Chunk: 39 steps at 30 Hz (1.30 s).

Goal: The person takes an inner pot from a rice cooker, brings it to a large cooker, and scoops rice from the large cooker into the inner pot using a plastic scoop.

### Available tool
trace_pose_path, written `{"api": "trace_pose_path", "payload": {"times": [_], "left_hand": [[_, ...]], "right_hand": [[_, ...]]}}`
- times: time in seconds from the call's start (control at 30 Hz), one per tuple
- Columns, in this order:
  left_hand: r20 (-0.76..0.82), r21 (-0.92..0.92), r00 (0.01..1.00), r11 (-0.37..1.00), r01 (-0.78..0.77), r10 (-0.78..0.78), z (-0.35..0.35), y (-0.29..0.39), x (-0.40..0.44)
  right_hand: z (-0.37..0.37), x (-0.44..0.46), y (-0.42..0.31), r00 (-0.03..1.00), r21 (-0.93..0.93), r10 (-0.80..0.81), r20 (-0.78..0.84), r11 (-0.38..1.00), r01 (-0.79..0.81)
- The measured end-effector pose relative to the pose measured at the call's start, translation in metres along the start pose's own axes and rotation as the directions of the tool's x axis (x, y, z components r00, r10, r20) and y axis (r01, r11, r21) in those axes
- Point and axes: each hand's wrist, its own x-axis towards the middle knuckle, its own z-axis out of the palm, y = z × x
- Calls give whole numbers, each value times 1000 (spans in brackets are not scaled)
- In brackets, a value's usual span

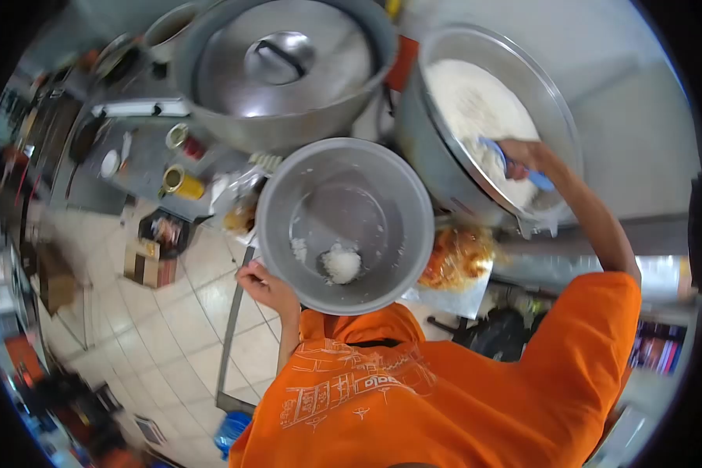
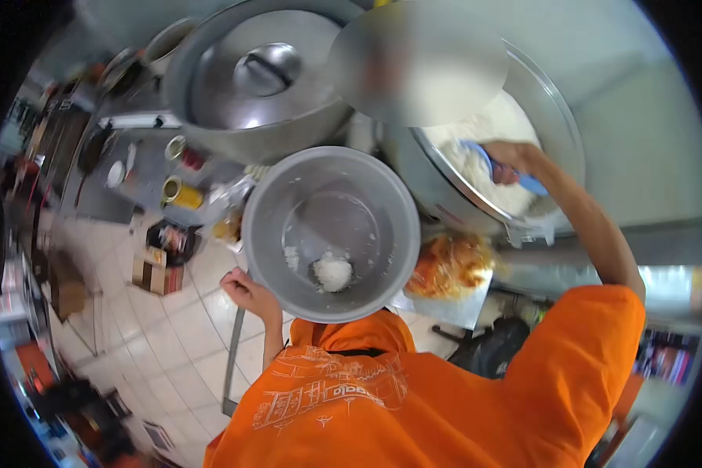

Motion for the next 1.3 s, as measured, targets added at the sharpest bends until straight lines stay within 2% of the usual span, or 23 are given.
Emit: {"api": "trace_pose_path", "payload": {"times": [0.03,0.13,0.17,0.23,0.3,0.33,0.4,0.43,0.47,0.53,0.67,0.73,0.77,0.8,0.87,0.9,0.97,1.0,1.07,1.1,1.13,1.2,1.3], "left_hand": [[2,24,1000,1000,-4,4,0,2,0],[34,41,999,999,-25,23,-1,16,2],[36,30,998,999,-43,42,0,19,2],[56,52,997,997,-62,59,1,23,1],[86,36,993,995,-90,87,1,22,1],[100,16,989,993,-113,111,1,20,1],[143,-16,979,989,-147,148,-2,12,3],[131,0,982,991,-134,133,0,17,1],[121,14,986,993,-121,118,2,20,1],[175,34,975,989,-143,135,0,21,2],[171,112,976,981,-158,138,0,17,3],[159,115,983,987,-114,95,1,17,2],[155,114,983,987,-115,97,0,17,2],[177,146,980,982,-123,97,-1,17,3],[189,177,977,975,-136,102,-1,21,2],[194,134,979,986,-96,69,1,24,0],[193,94,980,994,-64,45,4,27,2],[190,55,981,997,-56,45,6,26,3],[189,36,982,999,-33,26,2,25,-2],[210,64,977,997,-47,33,-1,26,0],[216,72,976,996,-59,42,4,25,0],[209,60,977,997,-45,32,7,26,-1],[204,40,978,998,-56,47,5,23,4]], "right_hand": [[3,-19,-2,999,96,35,-7,995,-34],[8,-53,6,957,295,-245,-157,913,282],[17,-66,6,957,313,-244,-160,907,283],[61,-99,-8,816,261,-437,-378,795,547],[130,-124,-34,618,-61,-411,-671,861,506],[155,-98,-27,486,-270,-612,-624,753,601],[203,-47,-13,133,-641,-901,-414,392,660],[237,-39,-17,188,-573,-882,-432,429,698],[253,-26,-17,143,-635,-923,-358,352,688],[252,-40,-24,161,-616,-913,-375,375,692],[173,-98,-53,64,-639,-812,-581,503,582],[94,-79,-62,-228,-903,-890,-395,330,275],[45,-52,-64,-280,-929,-886,-369,353,106],[-20,-17,-74,-5,-830,-838,-546,540,139],[-83,24,-80,49,-760,-805,-592,578,297],[-80,28,-88,44,-763,-809,-587,570,304],[-72,41,-110,488,-528,-529,-695,835,153],[-70,47,-121,488,-533,-538,-688,830,164],[-63,65,-130,592,-573,-468,-656,820,14],[-66,77,-132,704,-493,-354,-616,870,7],[-60,73,-134,701,-486,-347,-623,874,1],[-43,68,-139,778,-544,-292,-557,836,-76],[-25,68,-138,799,-586,-268,-537,801,-125]]}}
